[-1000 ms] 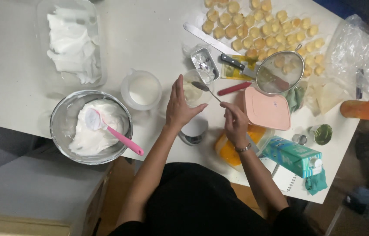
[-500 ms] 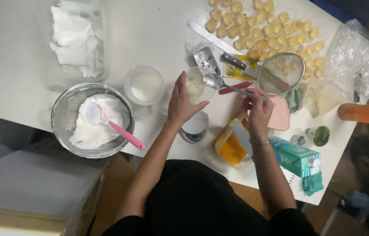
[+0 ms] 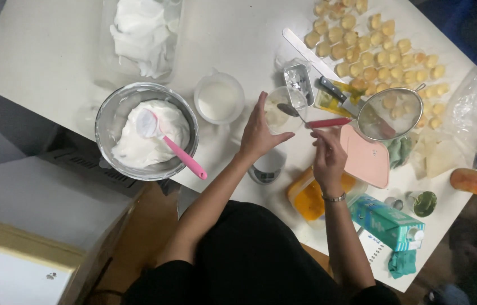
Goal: The recorder is mixing ingredients such as cream and milk, and filling small tart shells at a bakery workstation.
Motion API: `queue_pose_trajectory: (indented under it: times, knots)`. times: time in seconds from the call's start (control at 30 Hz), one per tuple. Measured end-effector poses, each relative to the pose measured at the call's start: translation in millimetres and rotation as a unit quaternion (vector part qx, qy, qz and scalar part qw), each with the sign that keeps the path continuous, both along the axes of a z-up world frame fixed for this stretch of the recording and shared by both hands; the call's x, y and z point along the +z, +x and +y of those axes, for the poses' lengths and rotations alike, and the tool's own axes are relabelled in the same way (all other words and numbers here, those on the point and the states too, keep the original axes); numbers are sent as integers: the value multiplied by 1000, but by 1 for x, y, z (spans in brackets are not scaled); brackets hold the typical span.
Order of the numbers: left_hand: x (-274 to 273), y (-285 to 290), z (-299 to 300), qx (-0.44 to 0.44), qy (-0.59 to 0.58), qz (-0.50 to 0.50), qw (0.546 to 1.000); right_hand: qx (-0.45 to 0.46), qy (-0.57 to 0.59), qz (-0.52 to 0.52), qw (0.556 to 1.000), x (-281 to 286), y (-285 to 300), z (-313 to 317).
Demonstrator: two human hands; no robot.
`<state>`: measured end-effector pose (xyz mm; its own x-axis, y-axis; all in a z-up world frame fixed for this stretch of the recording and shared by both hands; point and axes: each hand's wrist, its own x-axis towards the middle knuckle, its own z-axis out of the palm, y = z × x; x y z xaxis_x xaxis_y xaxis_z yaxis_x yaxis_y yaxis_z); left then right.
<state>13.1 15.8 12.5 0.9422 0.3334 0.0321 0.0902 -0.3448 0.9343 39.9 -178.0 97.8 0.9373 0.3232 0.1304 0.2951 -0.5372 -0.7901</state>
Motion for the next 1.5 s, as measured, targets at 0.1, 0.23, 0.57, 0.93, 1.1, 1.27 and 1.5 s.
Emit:
queue_pose_trajectory:
  times: [0.1,0.23,0.57,0.93,1.1,1.27,1.5]
  knots:
    - [-3,-1,-1,0,7,0,1000,50,-50,-33,997,-2,3,6]
    - [-6,1,-2,4,8,-8,1000,106,-110,-147,977,3,10,21]
    - [-1,-1,-1,4,-11,17,1000,67,-105,-139,982,10,18,17]
    - [1,-1,-1,6,3,7,1000,108,-153,-141,972,7,15,17]
    - [-4,1,-3,7,3,-7,1000,68,-126,-152,978,14,13,18]
    - [-4,1,-1,4,5,-5,1000,54,-101,-139,984,22,13,20]
    - [1,-1,-1,-1,-7,23,1000,39,-91,-118,988,26,12,17]
